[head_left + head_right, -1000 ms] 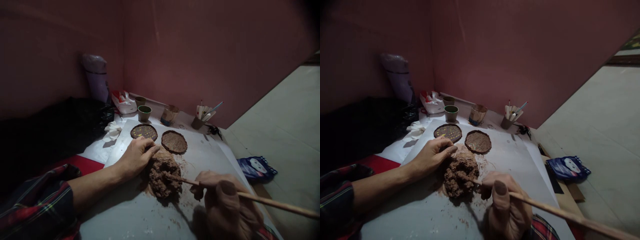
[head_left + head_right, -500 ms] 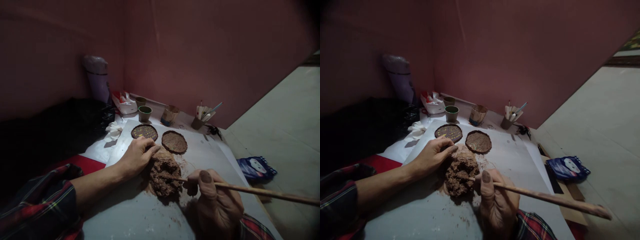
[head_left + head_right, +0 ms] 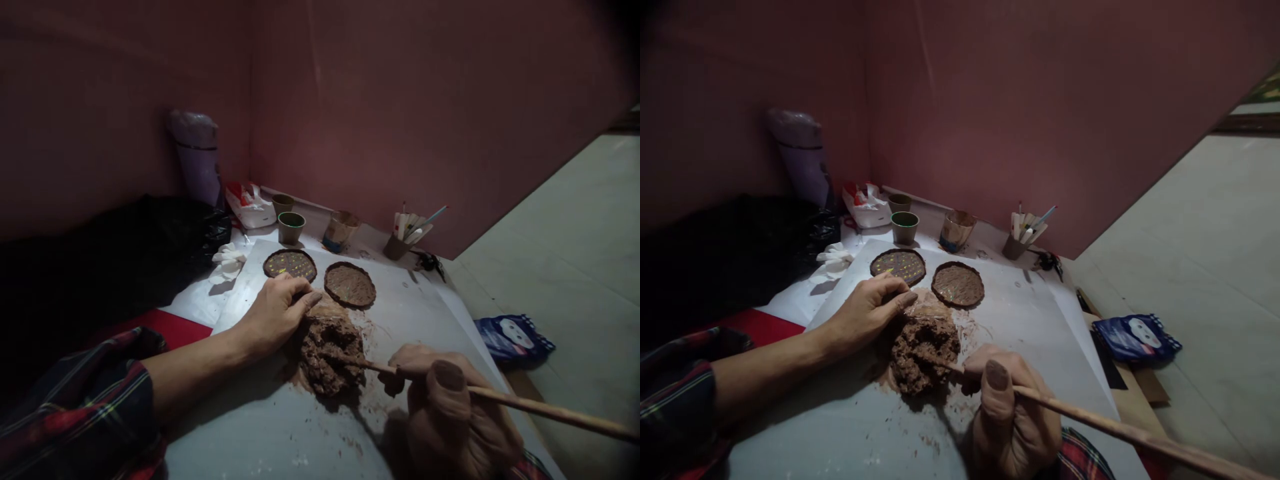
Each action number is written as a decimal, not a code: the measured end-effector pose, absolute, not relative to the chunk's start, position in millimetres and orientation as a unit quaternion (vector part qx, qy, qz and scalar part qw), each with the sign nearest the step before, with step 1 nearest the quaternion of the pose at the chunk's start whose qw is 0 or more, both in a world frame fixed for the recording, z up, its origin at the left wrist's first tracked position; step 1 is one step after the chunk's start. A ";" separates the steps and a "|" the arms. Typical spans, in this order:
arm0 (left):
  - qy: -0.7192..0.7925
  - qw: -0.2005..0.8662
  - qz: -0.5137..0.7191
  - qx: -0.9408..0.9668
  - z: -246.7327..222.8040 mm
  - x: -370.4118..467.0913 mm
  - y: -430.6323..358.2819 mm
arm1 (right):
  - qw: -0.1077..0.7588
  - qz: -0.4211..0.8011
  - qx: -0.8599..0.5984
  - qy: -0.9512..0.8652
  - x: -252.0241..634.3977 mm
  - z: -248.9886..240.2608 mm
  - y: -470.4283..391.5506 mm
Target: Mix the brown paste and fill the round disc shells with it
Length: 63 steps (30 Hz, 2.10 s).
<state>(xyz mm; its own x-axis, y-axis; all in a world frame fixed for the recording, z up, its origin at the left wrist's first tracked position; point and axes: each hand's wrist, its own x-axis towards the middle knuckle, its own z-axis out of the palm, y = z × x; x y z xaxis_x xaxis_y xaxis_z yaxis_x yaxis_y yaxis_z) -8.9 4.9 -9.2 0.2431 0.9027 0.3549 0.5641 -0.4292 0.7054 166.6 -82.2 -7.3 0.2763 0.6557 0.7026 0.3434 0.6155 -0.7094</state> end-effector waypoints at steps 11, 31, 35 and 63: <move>0.483 0.237 0.384 0.750 -10.1 -8.6 4.9 | 0.722 0.107 -0.419 -0.540 154.9 -2.3 -79.5; 0.482 0.240 0.378 0.753 -11.6 -8.6 5.4 | 0.621 0.142 -0.398 -0.660 168.1 -7.6 -76.2; 0.481 0.242 0.379 0.753 -13.0 -9.6 5.5 | 0.530 0.150 -0.449 -0.704 170.4 -2.2 -76.3; 0.485 0.235 0.375 0.755 -11.4 -9.2 5.5 | 0.738 0.139 -0.410 -0.519 169.3 -2.4 -68.2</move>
<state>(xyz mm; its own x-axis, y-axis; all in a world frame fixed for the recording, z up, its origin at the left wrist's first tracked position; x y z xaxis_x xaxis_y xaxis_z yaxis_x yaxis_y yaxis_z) -9.2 5.5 -11.4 0.2490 0.9076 0.3381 0.5552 -0.4198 0.7180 169.3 -68.2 -2.4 0.4236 0.6297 0.6511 0.2200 0.6257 -0.7484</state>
